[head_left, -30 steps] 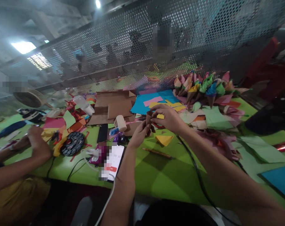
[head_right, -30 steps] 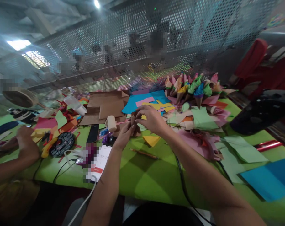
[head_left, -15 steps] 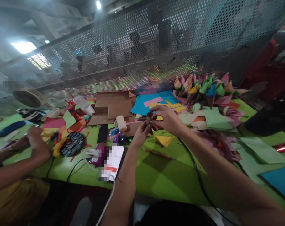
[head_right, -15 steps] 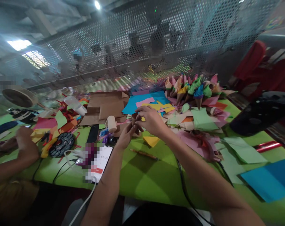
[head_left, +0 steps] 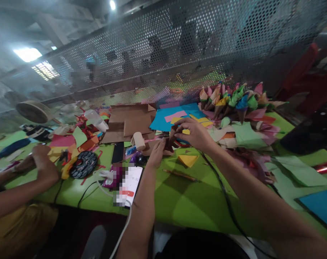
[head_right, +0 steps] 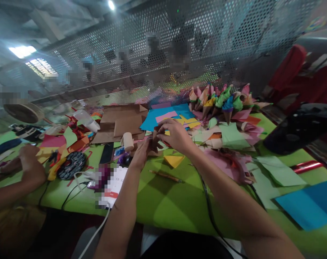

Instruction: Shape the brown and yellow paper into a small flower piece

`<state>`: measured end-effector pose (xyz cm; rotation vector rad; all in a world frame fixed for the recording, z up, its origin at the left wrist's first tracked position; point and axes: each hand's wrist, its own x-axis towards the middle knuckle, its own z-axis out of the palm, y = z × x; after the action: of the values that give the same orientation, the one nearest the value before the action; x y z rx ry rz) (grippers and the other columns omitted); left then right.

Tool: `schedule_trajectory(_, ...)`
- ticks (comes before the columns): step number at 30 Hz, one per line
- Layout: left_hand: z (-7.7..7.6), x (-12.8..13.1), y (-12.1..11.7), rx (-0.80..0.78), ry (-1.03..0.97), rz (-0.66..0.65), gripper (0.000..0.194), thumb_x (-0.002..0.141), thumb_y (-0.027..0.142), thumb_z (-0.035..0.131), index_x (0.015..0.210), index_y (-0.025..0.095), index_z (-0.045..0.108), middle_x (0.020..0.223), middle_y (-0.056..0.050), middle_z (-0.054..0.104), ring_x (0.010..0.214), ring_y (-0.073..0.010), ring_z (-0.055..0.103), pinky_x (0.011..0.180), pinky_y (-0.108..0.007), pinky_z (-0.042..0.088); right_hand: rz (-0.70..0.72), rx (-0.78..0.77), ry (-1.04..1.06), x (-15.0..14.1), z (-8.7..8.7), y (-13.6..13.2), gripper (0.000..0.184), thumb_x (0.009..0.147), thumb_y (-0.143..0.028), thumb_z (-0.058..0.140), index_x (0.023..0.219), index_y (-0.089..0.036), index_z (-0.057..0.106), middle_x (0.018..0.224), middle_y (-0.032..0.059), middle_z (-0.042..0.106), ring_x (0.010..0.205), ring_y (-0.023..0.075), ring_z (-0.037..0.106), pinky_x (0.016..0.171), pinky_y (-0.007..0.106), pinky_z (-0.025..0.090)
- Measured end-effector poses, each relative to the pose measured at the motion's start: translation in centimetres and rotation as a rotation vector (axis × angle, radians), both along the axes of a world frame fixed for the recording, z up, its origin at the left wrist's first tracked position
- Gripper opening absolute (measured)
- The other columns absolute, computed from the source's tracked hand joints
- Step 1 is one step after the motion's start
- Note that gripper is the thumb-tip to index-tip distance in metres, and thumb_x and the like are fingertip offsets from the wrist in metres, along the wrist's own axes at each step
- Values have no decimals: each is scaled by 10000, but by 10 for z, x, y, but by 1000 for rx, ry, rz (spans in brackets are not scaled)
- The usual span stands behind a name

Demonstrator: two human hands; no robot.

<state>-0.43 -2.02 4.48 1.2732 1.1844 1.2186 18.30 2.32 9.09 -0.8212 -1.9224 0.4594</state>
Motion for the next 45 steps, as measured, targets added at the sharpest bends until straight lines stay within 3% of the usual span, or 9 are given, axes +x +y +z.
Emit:
schedule_trajectory(6, 6, 2, 3, 113, 114, -169, 514, 823, 603, 632, 1043, 140, 677, 775, -47, 688, 648, -128, 553, 625, -249, 437, -29, 14, -9, -2, 2, -3, 106, 748, -166, 714, 684, -226, 654, 1040, 70, 727, 1024, 253, 651, 927, 437, 489)
schedule_trajectory(13, 3, 8, 2, 181, 167, -96, 434, 877, 572, 577, 945, 151, 658, 732, -33, 674, 629, -121, 523, 604, -243, 402, -20, 50, -14, -6, 3, -6, 112, 763, -179, 721, 688, -221, 649, 1014, 70, 735, 1004, 250, 660, 935, 440, 481)
schedule_trajectory(21, 6, 11, -3, 32, 32, -194, 540, 879, 631, 537, 991, 131, 707, 754, -65, 705, 668, -140, 577, 670, -268, 452, -86, -48, 22, 4, 3, -1, 87, 763, -239, 710, 689, -221, 667, 1068, 80, 715, 1015, 268, 645, 922, 453, 481)
schedule_trajectory(31, 5, 7, 0, 17, 53, -199, 461, 818, 544, 667, 1033, 137, 684, 697, -32, 680, 616, -112, 535, 606, -237, 423, -112, -67, 30, 7, 3, 0, 81, 760, -244, 697, 688, -230, 664, 1067, 66, 712, 1022, 272, 642, 926, 465, 477)
schedule_trajectory(36, 4, 7, 1, 39, 101, -173, 434, 842, 531, 634, 1011, 134, 686, 690, -36, 684, 572, -101, 505, 568, -228, 408, -110, -38, 15, 8, 5, -2, 78, 759, -240, 704, 688, -229, 672, 1077, 71, 707, 1035, 276, 635, 924, 461, 475)
schedule_trajectory(41, 4, 4, 2, 28, 100, -186, 482, 825, 549, 648, 1053, 127, 698, 794, -76, 723, 615, -115, 536, 597, -245, 430, -96, -11, 5, 9, 8, -2, 78, 763, -222, 712, 693, -228, 678, 1075, 68, 708, 1055, 278, 631, 934, 463, 472)
schedule_trajectory(45, 2, 3, 3, 74, 21, -130, 560, 752, 511, 751, 1193, 179, 657, 1120, -105, 708, 919, -192, 630, 779, -293, 486, -79, 35, -44, 9, 12, -6, 81, 773, -225, 722, 698, -241, 695, 1091, 60, 709, 1059, 279, 629, 949, 474, 468)
